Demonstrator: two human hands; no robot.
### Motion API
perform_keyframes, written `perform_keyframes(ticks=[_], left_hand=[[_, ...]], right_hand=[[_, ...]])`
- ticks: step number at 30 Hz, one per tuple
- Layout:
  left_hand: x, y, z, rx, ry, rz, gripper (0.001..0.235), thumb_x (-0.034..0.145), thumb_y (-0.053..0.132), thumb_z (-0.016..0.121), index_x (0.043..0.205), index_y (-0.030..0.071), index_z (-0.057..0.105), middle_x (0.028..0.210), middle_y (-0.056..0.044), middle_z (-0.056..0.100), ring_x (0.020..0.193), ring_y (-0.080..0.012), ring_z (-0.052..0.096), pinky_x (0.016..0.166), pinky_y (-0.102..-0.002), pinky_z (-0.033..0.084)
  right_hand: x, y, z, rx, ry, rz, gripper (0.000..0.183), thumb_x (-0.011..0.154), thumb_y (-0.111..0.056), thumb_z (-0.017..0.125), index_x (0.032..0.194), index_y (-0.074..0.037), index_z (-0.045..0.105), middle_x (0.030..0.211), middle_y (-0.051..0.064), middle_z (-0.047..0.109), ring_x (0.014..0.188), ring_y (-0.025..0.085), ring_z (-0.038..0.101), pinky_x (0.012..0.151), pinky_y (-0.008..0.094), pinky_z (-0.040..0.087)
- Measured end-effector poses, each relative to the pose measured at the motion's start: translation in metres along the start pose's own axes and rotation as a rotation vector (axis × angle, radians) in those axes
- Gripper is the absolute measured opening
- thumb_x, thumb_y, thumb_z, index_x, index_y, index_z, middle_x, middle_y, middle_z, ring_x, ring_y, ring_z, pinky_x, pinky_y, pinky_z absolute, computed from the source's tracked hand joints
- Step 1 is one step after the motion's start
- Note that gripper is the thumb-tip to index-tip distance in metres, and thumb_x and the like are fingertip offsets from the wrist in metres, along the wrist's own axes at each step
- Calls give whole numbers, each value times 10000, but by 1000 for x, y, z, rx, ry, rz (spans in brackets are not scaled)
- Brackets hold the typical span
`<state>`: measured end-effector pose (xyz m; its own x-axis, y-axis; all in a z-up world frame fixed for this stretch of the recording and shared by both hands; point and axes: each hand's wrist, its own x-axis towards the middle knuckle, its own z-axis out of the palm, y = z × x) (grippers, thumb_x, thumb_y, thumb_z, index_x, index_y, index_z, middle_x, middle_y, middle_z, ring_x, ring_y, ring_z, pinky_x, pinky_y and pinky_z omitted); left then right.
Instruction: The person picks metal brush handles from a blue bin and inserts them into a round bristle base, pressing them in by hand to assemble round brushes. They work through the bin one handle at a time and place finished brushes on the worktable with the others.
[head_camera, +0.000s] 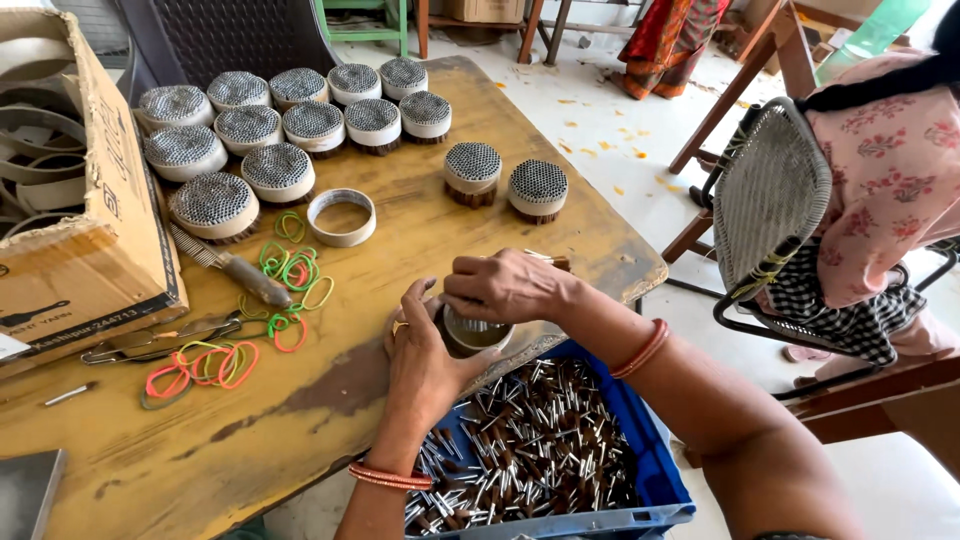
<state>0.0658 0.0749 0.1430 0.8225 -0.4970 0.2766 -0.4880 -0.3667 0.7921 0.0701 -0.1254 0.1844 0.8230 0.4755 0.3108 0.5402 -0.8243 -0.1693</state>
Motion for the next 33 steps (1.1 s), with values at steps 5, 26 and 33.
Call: perform_keyframes(ticks=[5,26,33], left_hand=[[0,-4,2,-10,45,-27,1220,607,382,961,1494,86,177,1318,-224,621,1273,-386,552,1118,-558,286],[-45,-173,186,489,-728,176,353,952,323,717,1117,13,744,1199,-248,724,1157,-397,686,1026,-489,537],[-41,-225,180,415,-714,-80,1606,501,646,1038,1545,-67,48,1605,-300,98,1513,-433,123,1237,-457,158]], right_hand=[[13,16,27,-266,-136,-279,329,1015,-368,631,1176,-81,650,1083,63,632,914,246,674,658,387,548],[-154,10,162,106,-642,517,354,918,-342,675,1090,-42,754,1094,207,744,1025,352,709,915,452,549],[-151,45,250,139,-768,570,623,844,-571,638,1162,-51,767,1221,225,723,1182,382,673,1042,477,510]])
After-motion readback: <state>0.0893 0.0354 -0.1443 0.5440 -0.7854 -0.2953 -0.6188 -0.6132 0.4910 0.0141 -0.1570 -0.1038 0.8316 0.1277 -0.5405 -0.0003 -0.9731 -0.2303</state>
